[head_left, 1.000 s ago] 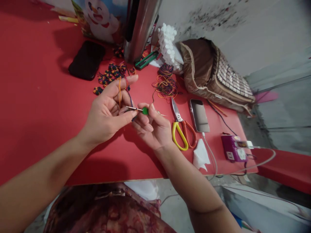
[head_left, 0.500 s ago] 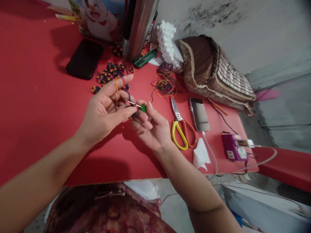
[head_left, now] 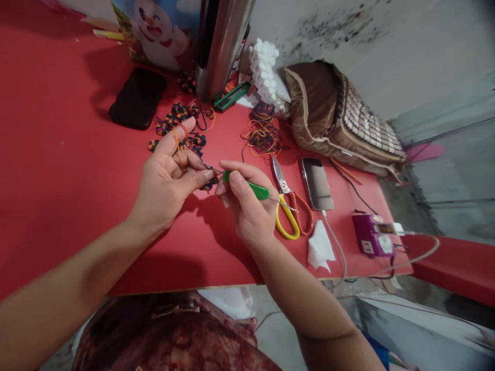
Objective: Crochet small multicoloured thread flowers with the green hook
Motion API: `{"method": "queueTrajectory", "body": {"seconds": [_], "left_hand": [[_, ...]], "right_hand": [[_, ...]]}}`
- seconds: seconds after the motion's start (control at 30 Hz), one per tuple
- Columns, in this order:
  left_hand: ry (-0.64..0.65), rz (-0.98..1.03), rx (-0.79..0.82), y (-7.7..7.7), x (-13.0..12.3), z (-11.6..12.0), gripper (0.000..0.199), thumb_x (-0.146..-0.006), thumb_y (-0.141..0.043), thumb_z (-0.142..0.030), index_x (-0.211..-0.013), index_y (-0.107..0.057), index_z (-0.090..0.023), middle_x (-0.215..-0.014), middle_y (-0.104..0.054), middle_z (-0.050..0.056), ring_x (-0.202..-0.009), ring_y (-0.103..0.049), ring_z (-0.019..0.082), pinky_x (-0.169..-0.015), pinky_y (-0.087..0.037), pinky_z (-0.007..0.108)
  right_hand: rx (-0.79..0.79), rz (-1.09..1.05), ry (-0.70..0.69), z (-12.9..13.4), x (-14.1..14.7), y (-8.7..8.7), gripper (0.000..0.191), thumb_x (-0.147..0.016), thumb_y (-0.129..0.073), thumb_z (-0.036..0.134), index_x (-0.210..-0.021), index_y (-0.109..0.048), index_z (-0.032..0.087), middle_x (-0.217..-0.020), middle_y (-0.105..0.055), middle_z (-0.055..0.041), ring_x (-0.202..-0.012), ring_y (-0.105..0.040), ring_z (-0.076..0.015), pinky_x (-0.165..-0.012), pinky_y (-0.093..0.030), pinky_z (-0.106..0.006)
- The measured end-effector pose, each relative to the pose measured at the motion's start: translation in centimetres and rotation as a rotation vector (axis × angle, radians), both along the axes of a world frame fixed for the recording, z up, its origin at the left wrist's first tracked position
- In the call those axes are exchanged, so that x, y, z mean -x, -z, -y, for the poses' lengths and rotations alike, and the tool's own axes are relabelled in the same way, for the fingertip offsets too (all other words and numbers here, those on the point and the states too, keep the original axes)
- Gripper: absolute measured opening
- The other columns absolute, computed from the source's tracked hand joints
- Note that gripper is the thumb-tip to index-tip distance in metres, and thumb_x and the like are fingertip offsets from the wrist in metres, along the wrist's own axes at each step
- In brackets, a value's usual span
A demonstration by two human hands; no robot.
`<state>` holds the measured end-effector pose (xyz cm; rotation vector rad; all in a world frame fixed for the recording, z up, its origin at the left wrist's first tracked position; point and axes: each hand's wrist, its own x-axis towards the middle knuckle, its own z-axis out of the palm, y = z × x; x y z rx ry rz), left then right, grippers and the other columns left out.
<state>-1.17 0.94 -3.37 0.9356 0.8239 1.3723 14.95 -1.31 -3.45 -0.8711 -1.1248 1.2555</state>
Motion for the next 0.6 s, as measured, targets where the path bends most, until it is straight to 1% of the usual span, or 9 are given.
{"method": "queueTrajectory", "body": {"seconds": [0.1, 0.17, 0.27, 0.37, 0.47, 0.53, 0.6], "left_hand": [[-0.039, -0.080, -0.086, 0.0, 0.0, 0.1, 0.072, -0.082, -0.096, -0.016, -0.146, -0.069, -0.036, -0.080, -0.072, -0.006, -0.073, -0.071, 0.017, -0.070, -0.062, 0.033], [-0.041, -0.100, -0.106, -0.1, -0.1, 0.2, 0.076, -0.082, -0.099, -0.020, -0.149, -0.067, -0.037, -0.080, -0.073, -0.006, -0.072, -0.070, 0.016, -0.070, -0.061, 0.031], [-0.021, -0.101, -0.069, -0.4, -0.3, 0.5, 0.078, -0.083, -0.099, -0.026, -0.153, -0.064, -0.035, -0.083, -0.073, -0.006, -0.073, -0.070, 0.016, -0.073, -0.061, 0.032], [0.000, -0.047, -0.010, -0.6, -0.5, 0.7, 0.077, -0.081, -0.100, -0.023, -0.148, -0.066, -0.033, -0.083, -0.073, -0.006, -0.076, -0.071, 0.016, -0.077, -0.062, 0.032], [0.033, 0.065, 0.023, -0.5, -0.5, 0.5, 0.071, -0.076, -0.102, -0.021, -0.139, -0.070, -0.033, -0.081, -0.072, -0.007, -0.074, -0.070, 0.014, -0.076, -0.061, 0.030], [0.055, 0.125, 0.013, -0.4, -0.3, 0.2, 0.069, -0.073, -0.104, -0.022, -0.134, -0.073, -0.033, -0.078, -0.070, -0.007, -0.070, -0.067, 0.013, -0.071, -0.061, 0.029], [0.089, 0.128, 0.042, -0.4, 0.1, -0.1, 0.066, -0.073, -0.103, -0.020, -0.131, -0.074, -0.034, -0.079, -0.070, -0.007, -0.070, -0.066, 0.013, -0.069, -0.060, 0.028]], "right_hand": [[-0.091, 0.137, 0.038, 0.1, -0.1, 0.3, 0.023, -0.106, -0.074, 0.047, -0.116, -0.084, 0.029, -0.079, -0.075, 0.0018, -0.065, -0.064, -0.0131, -0.060, -0.056, -0.029], [-0.201, 0.258, 0.085, 0.3, -0.1, 0.3, 0.023, -0.109, -0.070, 0.045, -0.118, -0.083, 0.029, -0.084, -0.078, 0.0009, -0.067, -0.066, -0.0132, -0.067, -0.060, -0.031], [-0.359, 0.441, 0.148, 0.6, 0.3, 0.4, 0.021, -0.113, -0.064, 0.035, -0.122, -0.083, 0.031, -0.099, -0.083, -0.0016, -0.080, -0.074, -0.0153, -0.084, -0.065, -0.036], [-0.476, 0.576, 0.223, 1.0, 0.6, 0.6, 0.024, -0.113, -0.062, 0.029, -0.126, -0.082, 0.031, -0.105, -0.086, -0.0024, -0.090, -0.078, -0.0180, -0.087, -0.066, -0.038], [-0.520, 0.618, 0.253, 1.1, 0.5, 0.7, 0.028, -0.113, -0.063, 0.027, -0.133, -0.081, 0.034, -0.109, -0.086, -0.0025, -0.091, -0.079, -0.0201, -0.088, -0.066, -0.039], [-0.543, 0.606, 0.225, 1.0, 0.2, 0.7, 0.030, -0.112, -0.063, 0.028, -0.135, -0.081, 0.037, -0.110, -0.086, -0.0028, -0.090, -0.079, -0.0215, -0.086, -0.067, -0.041], [-0.555, 0.596, 0.199, 1.0, -0.1, 0.7, 0.031, -0.112, -0.064, 0.031, -0.136, -0.080, 0.040, -0.110, -0.085, -0.0033, -0.088, -0.078, -0.0225, -0.085, -0.066, -0.042]]}}
